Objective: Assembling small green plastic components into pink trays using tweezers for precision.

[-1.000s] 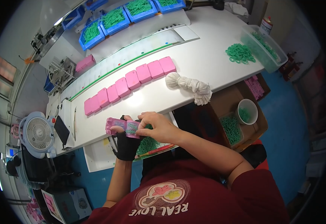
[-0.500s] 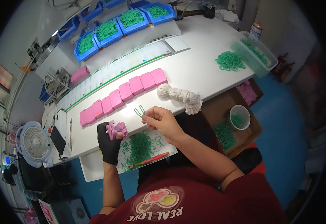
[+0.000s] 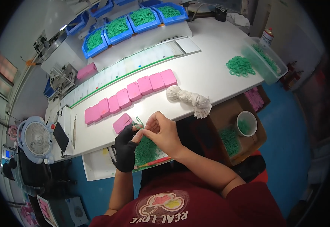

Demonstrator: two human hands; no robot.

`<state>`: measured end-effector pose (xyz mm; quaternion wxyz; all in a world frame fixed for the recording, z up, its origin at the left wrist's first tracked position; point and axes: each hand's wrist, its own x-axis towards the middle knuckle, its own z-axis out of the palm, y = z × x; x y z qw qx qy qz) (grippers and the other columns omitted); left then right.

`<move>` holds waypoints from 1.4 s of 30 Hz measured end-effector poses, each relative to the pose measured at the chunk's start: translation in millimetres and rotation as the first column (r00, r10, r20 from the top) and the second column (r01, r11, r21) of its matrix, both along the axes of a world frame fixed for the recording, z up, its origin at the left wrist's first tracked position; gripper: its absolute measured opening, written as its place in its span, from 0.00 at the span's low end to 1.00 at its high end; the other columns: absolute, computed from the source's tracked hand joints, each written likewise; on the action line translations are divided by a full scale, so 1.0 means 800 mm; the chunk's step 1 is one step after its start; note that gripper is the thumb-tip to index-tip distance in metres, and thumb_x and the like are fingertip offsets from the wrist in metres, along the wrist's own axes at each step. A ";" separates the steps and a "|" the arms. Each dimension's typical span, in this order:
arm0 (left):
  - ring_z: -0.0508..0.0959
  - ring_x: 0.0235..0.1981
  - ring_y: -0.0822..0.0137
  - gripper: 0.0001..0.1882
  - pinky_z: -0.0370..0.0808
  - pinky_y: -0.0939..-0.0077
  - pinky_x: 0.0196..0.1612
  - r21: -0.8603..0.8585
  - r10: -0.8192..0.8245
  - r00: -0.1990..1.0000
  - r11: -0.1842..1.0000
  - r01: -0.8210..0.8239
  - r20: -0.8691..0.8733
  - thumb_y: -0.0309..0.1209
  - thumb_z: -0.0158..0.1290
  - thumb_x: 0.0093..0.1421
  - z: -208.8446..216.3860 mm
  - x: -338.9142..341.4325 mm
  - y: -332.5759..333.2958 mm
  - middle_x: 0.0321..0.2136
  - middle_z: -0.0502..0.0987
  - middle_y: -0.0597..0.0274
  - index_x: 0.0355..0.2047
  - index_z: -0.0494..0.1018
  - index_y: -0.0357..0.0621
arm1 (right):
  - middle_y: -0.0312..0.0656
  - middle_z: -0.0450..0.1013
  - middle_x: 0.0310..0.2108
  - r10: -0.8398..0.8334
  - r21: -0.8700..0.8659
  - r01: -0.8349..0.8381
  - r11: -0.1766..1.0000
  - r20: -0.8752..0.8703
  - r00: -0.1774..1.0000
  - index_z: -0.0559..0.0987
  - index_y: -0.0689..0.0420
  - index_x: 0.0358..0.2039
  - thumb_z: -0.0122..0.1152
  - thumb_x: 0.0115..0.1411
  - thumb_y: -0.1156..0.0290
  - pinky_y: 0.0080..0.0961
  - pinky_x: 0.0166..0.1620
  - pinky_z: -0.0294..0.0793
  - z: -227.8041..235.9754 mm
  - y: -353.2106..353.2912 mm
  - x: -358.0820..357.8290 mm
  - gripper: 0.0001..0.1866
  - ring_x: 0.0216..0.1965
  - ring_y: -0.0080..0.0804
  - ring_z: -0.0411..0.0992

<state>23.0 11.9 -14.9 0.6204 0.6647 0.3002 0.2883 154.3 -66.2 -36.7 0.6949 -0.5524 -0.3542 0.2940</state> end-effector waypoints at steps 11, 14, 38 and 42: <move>0.75 0.30 0.74 0.08 0.71 0.80 0.34 -0.197 0.081 0.990 0.979 -0.058 0.111 0.29 0.54 0.65 -0.018 -0.011 0.008 0.32 0.79 0.61 0.39 0.77 0.35 | 0.45 0.76 0.38 -0.003 -0.020 0.009 1.000 0.290 0.957 0.76 0.61 0.42 0.71 0.54 0.66 0.28 0.39 0.76 0.003 -0.007 0.000 0.19 0.31 0.29 0.77; 0.76 0.29 0.73 0.09 0.73 0.79 0.35 -0.159 0.002 0.998 0.987 0.007 0.056 0.29 0.54 0.65 -0.018 -0.014 0.004 0.31 0.79 0.61 0.41 0.77 0.35 | 0.44 0.78 0.36 0.158 -0.172 -0.160 0.972 -0.022 0.987 0.79 0.63 0.41 0.70 0.56 0.63 0.25 0.40 0.75 0.002 -0.002 0.003 0.18 0.32 0.27 0.77; 0.69 0.26 0.77 0.09 0.66 0.83 0.31 -0.430 -0.039 0.991 0.898 0.091 0.128 0.28 0.51 0.64 -0.020 -0.009 -0.006 0.26 0.73 0.68 0.39 0.76 0.34 | 0.41 0.79 0.30 0.065 -0.059 -0.079 0.995 -0.213 0.975 0.80 0.68 0.34 0.64 0.60 0.75 0.19 0.42 0.78 0.000 -0.003 -0.013 0.08 0.36 0.24 0.79; 0.69 0.26 0.77 0.08 0.65 0.82 0.31 -0.306 -0.042 0.994 0.949 0.070 0.098 0.28 0.50 0.64 -0.025 -0.004 -0.004 0.25 0.72 0.68 0.37 0.75 0.36 | 0.43 0.80 0.32 0.050 -0.032 -0.055 0.998 -0.146 0.988 0.80 0.68 0.35 0.65 0.58 0.76 0.20 0.42 0.79 -0.012 -0.002 -0.015 0.08 0.36 0.25 0.79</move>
